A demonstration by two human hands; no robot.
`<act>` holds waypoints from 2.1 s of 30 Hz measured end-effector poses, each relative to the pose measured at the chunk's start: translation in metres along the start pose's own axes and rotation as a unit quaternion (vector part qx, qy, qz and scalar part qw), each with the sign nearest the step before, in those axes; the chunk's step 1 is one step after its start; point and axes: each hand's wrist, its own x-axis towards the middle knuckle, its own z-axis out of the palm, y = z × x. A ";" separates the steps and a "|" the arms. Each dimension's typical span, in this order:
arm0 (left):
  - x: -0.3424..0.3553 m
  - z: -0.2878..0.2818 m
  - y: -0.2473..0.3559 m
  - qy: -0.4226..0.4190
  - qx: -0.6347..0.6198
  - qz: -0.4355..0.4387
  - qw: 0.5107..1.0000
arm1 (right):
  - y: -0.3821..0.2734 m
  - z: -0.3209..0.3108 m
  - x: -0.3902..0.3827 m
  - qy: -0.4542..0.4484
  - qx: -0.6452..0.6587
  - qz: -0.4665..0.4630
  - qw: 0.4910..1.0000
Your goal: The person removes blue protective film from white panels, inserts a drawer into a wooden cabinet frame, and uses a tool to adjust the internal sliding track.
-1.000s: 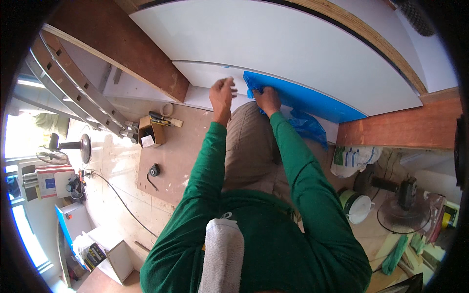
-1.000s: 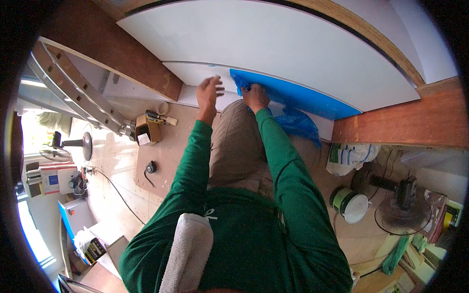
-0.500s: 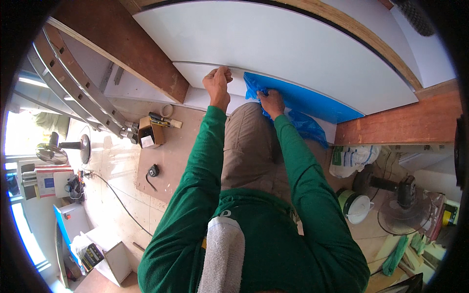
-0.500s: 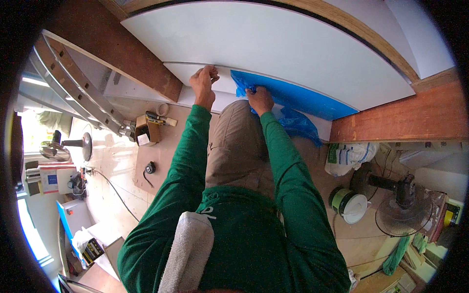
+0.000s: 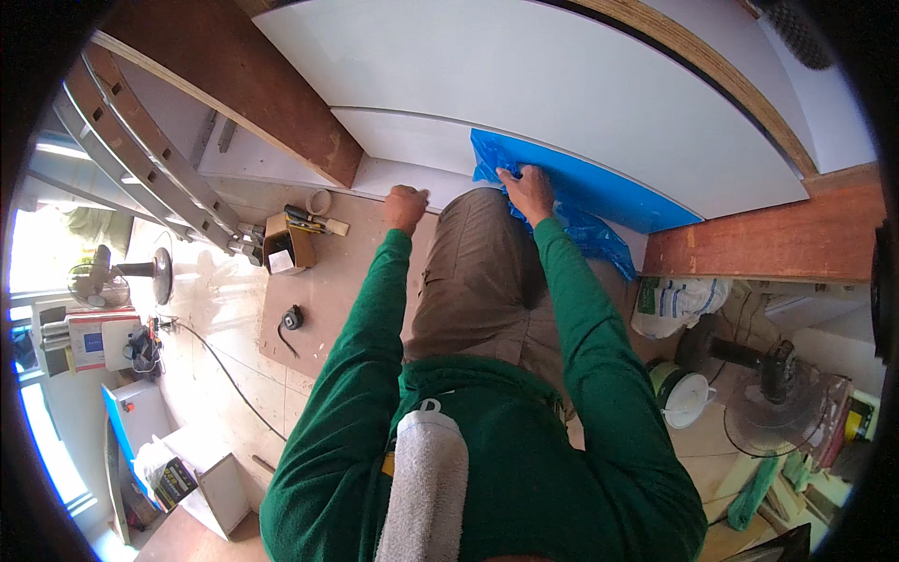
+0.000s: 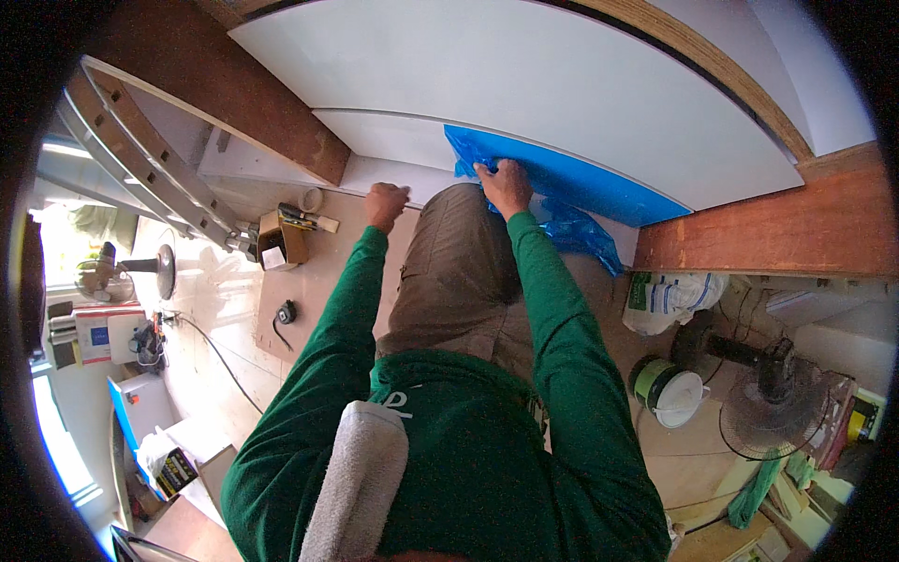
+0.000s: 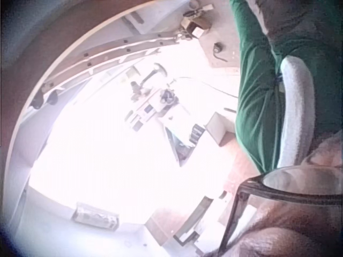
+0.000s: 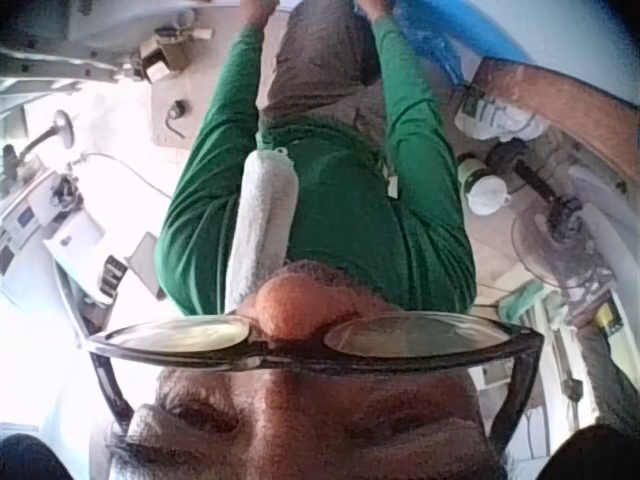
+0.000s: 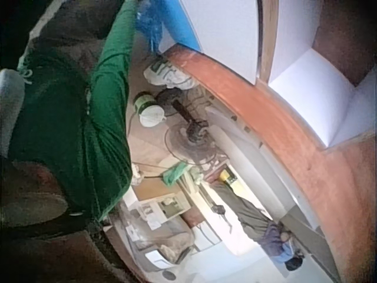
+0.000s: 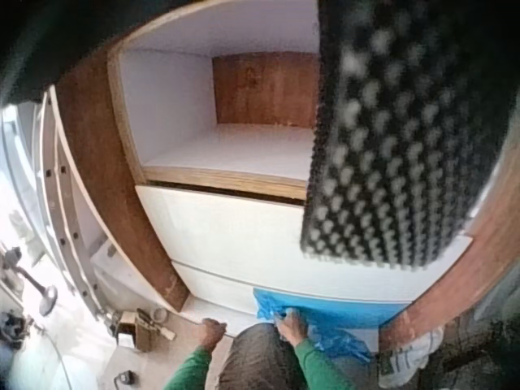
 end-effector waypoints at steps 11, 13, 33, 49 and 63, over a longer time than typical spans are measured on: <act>-0.014 0.074 0.088 -0.080 -0.085 0.180 0.977 | -0.006 -0.004 -0.004 -0.063 0.017 -0.010 0.998; -0.015 0.074 0.081 -0.129 -0.174 0.134 0.967 | -0.016 0.006 -0.002 -0.065 0.001 -0.005 0.998; -0.004 0.035 0.110 -0.118 -0.388 0.074 0.911 | 0.017 -0.020 -0.040 0.048 -0.082 0.010 0.995; 0.000 0.044 0.116 -0.117 -0.404 0.053 0.906 | 0.151 -0.144 -0.161 0.158 -0.087 0.062 0.982; -0.005 0.045 0.122 -0.071 -0.345 0.048 0.935 | 0.231 -0.212 -0.275 0.225 0.056 0.136 0.963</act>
